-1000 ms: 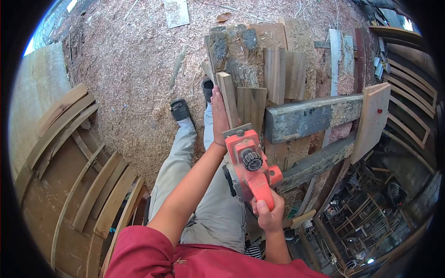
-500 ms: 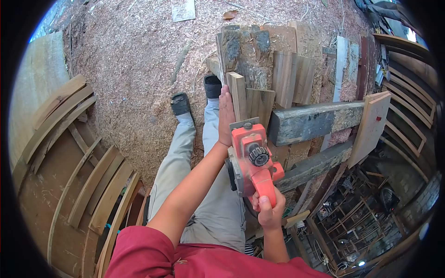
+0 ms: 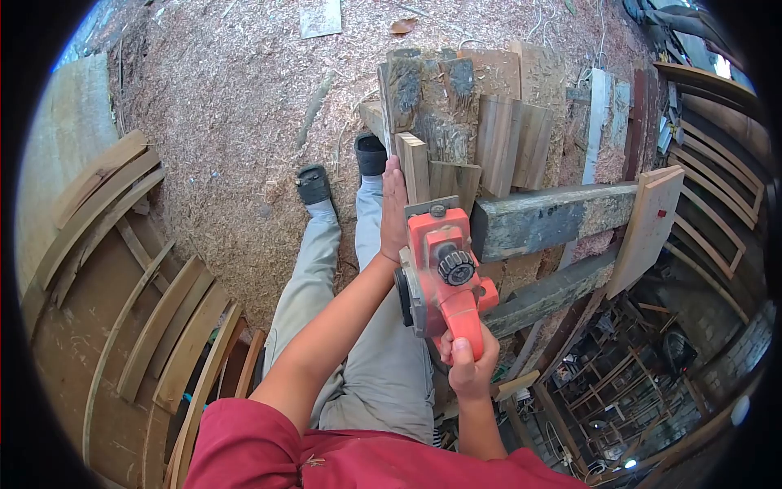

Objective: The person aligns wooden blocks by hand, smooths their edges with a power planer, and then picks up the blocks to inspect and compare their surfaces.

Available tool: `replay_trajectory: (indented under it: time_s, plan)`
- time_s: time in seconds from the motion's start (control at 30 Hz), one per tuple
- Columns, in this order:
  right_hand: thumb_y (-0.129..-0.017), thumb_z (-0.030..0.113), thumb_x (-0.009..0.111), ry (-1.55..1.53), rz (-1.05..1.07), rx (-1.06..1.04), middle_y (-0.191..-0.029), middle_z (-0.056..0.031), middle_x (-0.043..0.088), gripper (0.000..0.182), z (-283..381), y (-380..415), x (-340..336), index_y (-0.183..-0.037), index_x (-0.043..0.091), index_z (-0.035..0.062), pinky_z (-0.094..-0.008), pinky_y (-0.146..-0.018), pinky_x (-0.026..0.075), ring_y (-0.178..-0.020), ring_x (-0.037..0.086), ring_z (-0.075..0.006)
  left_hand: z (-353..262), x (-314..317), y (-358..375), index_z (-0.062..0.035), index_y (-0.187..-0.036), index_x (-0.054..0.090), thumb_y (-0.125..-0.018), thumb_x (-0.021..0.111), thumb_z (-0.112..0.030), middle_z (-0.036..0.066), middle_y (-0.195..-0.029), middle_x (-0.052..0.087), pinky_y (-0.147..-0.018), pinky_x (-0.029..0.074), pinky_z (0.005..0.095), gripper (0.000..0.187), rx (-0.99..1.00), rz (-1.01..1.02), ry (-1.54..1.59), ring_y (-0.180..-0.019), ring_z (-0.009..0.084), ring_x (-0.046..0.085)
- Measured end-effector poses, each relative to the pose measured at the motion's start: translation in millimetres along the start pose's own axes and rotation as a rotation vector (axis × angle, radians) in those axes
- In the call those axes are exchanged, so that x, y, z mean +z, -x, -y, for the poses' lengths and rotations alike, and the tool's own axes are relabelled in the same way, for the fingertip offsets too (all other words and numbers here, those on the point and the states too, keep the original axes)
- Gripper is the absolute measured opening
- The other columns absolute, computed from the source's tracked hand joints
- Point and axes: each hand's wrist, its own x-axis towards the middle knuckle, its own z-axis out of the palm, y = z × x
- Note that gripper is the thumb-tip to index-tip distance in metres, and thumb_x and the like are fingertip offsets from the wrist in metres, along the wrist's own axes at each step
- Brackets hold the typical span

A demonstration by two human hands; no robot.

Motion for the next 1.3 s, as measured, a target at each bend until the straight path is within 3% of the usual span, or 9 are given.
replay_trajectory:
  time_s: [0.57, 0.9, 1.3]
  plan:
    - [-0.096, 0.027, 0.064, 0.024, 0.003, -0.038, -0.071, -0.0015, 0.061, 0.030, 17.3, -16.3, 6.9, -0.095, 0.066, -0.0025, -0.0275, -0.058, 0.044, -0.062, 0.055, -0.0087, 14.3, 10.3, 7.1, 0.0005, -0.170, 0.017, -0.100, 0.069, -0.023, 0.026, -0.176, 0.020, -0.134, 0.014, 0.0568, 0.091, 0.027, -0.016, -0.006, -0.164, 0.0417, 0.020]
    - [-0.097, 0.028, 0.063, 0.001, 0.005, -0.052, -0.070, -0.0021, 0.060, 0.032, 31.4, -26.9, 15.1, -0.096, 0.065, -0.0036, -0.0273, -0.056, 0.044, -0.061, 0.054, -0.0087, -0.4, 3.9, -2.2, 0.0009, -0.170, 0.014, -0.099, 0.070, -0.032, 0.028, -0.176, 0.018, -0.133, 0.015, 0.0600, 0.097, 0.022, -0.015, -0.014, -0.164, 0.0445, 0.020]
    - [-0.097, 0.031, 0.063, -0.009, -0.007, -0.040, -0.069, -0.0028, 0.058, 0.034, 50.9, -40.0, 26.1, -0.087, 0.061, -0.0016, -0.0277, -0.054, 0.042, -0.059, 0.052, -0.0097, -10.0, -3.9, -2.5, 0.0026, -0.169, 0.016, -0.105, 0.056, -0.025, 0.029, -0.175, 0.020, -0.133, 0.017, 0.0576, 0.081, -0.013, 0.029, -0.025, -0.164, 0.0440, 0.021]
